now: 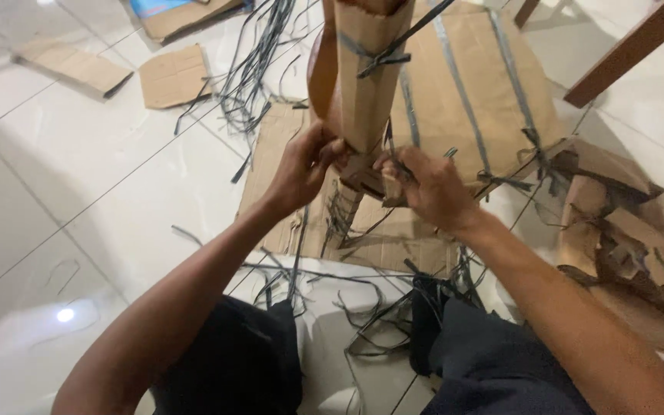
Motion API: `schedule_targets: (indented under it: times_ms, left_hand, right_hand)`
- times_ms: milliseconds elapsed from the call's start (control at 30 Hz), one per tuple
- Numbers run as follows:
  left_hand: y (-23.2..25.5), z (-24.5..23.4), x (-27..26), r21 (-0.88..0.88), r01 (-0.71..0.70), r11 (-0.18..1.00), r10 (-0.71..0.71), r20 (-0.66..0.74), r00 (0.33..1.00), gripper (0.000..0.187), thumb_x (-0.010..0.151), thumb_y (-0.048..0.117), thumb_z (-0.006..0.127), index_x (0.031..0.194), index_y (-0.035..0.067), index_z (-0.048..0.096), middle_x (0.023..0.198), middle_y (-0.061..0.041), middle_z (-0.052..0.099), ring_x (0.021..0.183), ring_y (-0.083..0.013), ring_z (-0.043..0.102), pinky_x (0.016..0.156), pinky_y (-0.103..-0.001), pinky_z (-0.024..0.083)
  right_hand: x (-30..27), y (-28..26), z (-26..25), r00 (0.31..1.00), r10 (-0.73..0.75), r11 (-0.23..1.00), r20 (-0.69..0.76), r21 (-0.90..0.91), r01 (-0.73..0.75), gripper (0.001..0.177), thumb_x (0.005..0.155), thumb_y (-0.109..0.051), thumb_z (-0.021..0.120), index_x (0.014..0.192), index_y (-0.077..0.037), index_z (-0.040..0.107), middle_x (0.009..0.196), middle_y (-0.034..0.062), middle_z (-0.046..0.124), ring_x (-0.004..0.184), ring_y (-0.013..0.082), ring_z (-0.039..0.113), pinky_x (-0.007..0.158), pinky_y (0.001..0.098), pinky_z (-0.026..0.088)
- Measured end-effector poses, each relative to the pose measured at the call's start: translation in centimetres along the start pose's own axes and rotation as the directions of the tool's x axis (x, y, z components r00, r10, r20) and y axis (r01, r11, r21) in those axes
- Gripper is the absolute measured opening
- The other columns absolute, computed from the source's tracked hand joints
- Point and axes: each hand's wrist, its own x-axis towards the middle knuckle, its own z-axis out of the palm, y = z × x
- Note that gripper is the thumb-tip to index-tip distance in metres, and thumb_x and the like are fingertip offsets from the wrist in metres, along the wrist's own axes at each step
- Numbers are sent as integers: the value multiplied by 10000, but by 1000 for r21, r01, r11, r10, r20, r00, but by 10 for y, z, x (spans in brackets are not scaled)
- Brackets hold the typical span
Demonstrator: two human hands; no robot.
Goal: Wrapping a wooden chair leg with cardboard and securing it with plastic ties
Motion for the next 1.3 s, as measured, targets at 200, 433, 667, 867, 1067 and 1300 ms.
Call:
schedule_targets:
  times_ms: [200,433,667,867,1067,1300]
  left_hand:
    - [-13,2,-13,273,-107,956,78,116,990,109,996,-50,604,1082,18,597,942,-174,708,880,-336,743,813,-453,607]
    - [8,24,-14,496,-251,831,195,163,967,234,934,5,671,1159,47,625,931,-152,663,826,-357,702,674,-458,594]
    - [5,21,-17,400,-259,879,265,41,963,108,916,6,672,984,75,624,827,-131,594,740,-400,641,617,-440,531]
    - [28,25,-18,345,-279,896,288,26,957,100,953,23,646,999,111,637,818,-116,585,753,-405,639,641,-443,535]
    - [23,22,-20,295,-261,919,266,24,964,96,944,-2,652,941,94,650,780,-111,603,717,-388,650,639,-407,537]
    - [21,21,-19,165,-107,980,127,-114,985,246,978,-11,656,1187,96,581,820,-84,727,758,-267,762,761,-403,585]
  right_hand:
    - [-3,-12,2,980,169,955,-109,263,-135,55,1030,-80,680,1019,-28,663,738,124,721,602,273,749,563,380,609]
    - [3,-15,21,977,130,973,-171,209,-93,104,1051,-90,650,986,-10,666,737,166,703,484,280,678,389,343,545]
    - [-2,5,19,951,247,926,-183,332,-177,217,1127,-85,471,1078,0,665,980,207,722,489,200,649,443,344,524]
    - [-3,8,32,989,25,989,-148,-143,-47,123,949,-83,758,1065,-42,755,1005,122,653,688,424,690,505,489,571]
    - [0,14,46,970,-83,970,-227,-241,27,55,960,-131,781,983,-85,760,920,36,594,632,368,654,452,435,551]
    - [-10,34,60,956,-92,978,-280,-207,34,141,983,-195,754,943,-63,727,928,51,614,654,373,668,465,415,537]
